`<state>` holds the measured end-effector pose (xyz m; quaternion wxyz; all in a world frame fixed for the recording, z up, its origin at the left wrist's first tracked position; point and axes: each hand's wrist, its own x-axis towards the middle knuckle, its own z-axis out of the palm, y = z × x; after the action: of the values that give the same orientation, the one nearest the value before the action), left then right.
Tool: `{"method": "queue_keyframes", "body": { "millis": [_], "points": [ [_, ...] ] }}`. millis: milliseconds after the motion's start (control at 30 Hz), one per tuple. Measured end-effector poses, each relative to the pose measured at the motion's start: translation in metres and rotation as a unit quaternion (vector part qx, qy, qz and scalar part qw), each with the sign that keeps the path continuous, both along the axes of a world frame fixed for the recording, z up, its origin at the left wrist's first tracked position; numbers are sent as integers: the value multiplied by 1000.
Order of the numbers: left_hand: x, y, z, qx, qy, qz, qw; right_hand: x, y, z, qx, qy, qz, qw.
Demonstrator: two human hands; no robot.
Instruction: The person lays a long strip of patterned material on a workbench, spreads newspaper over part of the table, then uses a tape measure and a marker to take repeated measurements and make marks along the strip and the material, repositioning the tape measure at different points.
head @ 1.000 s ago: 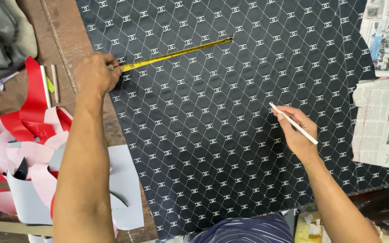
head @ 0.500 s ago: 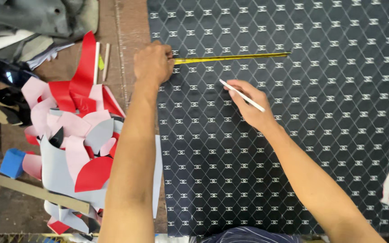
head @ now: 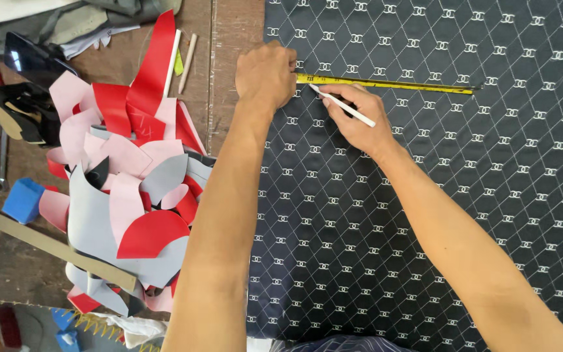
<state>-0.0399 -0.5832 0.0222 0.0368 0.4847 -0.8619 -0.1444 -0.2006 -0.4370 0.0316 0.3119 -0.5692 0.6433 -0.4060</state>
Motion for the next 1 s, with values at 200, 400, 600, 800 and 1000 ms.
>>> {"method": "queue_keyframes", "body": {
  "millis": [200, 400, 600, 800, 1000],
  "points": [
    [2, -5, -1, 9, 9, -3, 1000, 2, -4, 0, 19, 8, -4, 1000],
    [4, -7, -1, 18, 37, 18, 999, 2, -12, 0, 42, -2, -8, 999],
    [2, -6, 0, 42, 25, 46, 998, -1, -13, 1, 29, 9, 14, 999],
    [3, -4, 1, 35, 32, 57, 997, 0, -16, -3, 48, -12, -8, 999],
    [2, -5, 3, 36, 27, 68, 997, -2, -17, -3, -17, 34, 22, 999]
  ]
}}
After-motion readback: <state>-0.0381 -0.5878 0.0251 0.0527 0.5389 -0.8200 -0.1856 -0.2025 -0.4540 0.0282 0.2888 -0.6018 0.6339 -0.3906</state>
